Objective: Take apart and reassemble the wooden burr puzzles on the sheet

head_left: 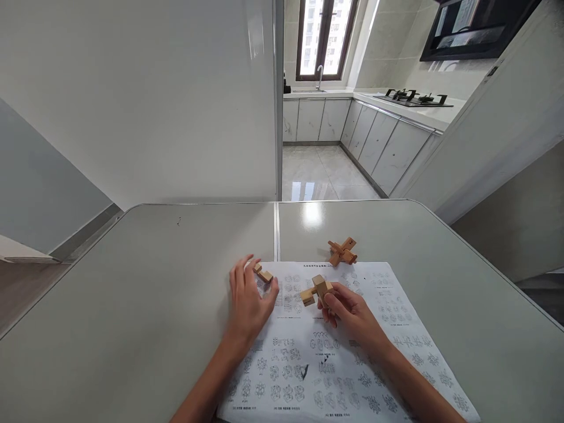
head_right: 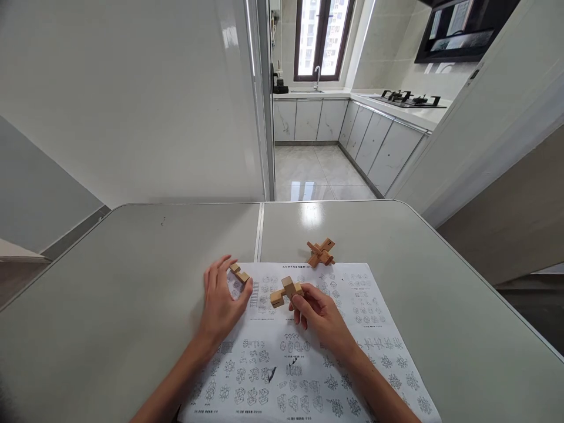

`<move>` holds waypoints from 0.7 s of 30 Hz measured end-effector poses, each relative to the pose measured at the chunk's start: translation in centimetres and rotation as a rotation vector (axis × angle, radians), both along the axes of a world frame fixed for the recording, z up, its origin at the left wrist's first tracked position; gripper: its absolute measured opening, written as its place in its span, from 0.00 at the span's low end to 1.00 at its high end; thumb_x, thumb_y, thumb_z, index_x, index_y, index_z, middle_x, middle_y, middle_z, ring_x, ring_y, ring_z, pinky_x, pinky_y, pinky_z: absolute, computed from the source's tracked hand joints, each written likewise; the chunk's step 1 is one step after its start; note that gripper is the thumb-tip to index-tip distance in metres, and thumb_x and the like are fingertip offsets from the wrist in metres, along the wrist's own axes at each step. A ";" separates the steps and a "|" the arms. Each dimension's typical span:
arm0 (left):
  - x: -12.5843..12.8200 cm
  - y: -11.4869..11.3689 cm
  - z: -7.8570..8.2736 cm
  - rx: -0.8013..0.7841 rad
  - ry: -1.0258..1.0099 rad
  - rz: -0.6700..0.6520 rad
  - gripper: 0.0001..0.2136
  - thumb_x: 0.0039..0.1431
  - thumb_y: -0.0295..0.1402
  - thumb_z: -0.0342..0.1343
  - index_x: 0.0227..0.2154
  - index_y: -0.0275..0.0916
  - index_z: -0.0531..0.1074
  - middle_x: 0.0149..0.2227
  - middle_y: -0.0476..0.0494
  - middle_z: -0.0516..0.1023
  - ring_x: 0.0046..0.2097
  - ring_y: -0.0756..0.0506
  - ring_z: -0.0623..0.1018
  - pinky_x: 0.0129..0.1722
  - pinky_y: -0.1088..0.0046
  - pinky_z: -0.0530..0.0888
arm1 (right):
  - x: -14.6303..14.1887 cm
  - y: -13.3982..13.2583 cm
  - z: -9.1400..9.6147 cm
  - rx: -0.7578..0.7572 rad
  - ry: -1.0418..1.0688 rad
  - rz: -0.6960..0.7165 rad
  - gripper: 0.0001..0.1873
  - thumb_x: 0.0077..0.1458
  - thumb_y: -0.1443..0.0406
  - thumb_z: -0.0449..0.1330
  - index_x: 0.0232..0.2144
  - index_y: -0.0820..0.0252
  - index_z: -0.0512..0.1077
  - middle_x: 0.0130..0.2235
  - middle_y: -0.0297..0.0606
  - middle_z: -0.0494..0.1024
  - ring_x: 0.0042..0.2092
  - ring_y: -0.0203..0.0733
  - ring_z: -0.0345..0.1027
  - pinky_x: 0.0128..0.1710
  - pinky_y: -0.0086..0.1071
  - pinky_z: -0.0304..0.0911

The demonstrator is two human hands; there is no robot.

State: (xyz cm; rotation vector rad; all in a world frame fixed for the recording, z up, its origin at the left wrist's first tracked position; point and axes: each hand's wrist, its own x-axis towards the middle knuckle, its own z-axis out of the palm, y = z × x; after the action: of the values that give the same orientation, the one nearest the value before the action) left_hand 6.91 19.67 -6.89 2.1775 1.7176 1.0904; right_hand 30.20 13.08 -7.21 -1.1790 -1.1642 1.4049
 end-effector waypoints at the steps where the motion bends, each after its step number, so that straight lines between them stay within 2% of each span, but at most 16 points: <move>1: 0.2 -0.3 0.4 0.003 -0.030 -0.080 0.16 0.68 0.36 0.57 0.56 0.42 0.68 0.61 0.36 0.71 0.64 0.34 0.69 0.63 0.50 0.69 | 0.0 0.0 0.0 0.003 -0.010 0.005 0.23 0.66 0.44 0.60 0.42 0.58 0.75 0.36 0.37 0.75 0.31 0.38 0.67 0.29 0.31 0.63; 5: 0.6 -1.2 1.4 -0.030 -0.084 -0.466 0.06 0.73 0.34 0.54 0.48 0.44 0.73 0.49 0.43 0.79 0.53 0.41 0.76 0.55 0.60 0.73 | 0.0 -0.1 0.1 0.010 -0.041 0.022 0.23 0.66 0.45 0.60 0.43 0.58 0.76 0.35 0.37 0.76 0.31 0.38 0.66 0.31 0.32 0.64; 8: 0.7 -1.4 1.6 -0.072 -0.091 -0.636 0.06 0.73 0.34 0.53 0.45 0.43 0.75 0.46 0.44 0.81 0.49 0.42 0.77 0.52 0.61 0.73 | 0.0 -0.1 0.0 0.024 -0.041 0.030 0.22 0.66 0.46 0.60 0.45 0.58 0.76 0.35 0.37 0.76 0.31 0.38 0.66 0.31 0.32 0.63; 12: 0.8 -1.4 1.5 -0.075 -0.090 -0.694 0.04 0.71 0.34 0.57 0.43 0.41 0.74 0.43 0.43 0.81 0.46 0.42 0.77 0.50 0.61 0.73 | 0.0 -0.1 -0.1 0.029 -0.061 0.043 0.21 0.66 0.47 0.61 0.46 0.58 0.77 0.35 0.37 0.76 0.31 0.38 0.66 0.32 0.33 0.64; 21: 0.9 -1.5 1.2 -0.088 -0.110 -0.669 0.04 0.70 0.34 0.59 0.41 0.41 0.75 0.40 0.43 0.81 0.44 0.41 0.76 0.48 0.61 0.73 | 0.1 -0.2 -0.4 0.003 -0.118 0.066 0.20 0.65 0.48 0.63 0.40 0.59 0.76 0.28 0.32 0.72 0.30 0.39 0.65 0.33 0.34 0.62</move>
State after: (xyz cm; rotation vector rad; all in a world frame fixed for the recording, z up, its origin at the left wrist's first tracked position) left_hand 7.78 18.17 -5.69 2.3088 0.8511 0.8987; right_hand 30.25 12.91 -7.64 -1.2453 -1.2972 1.3983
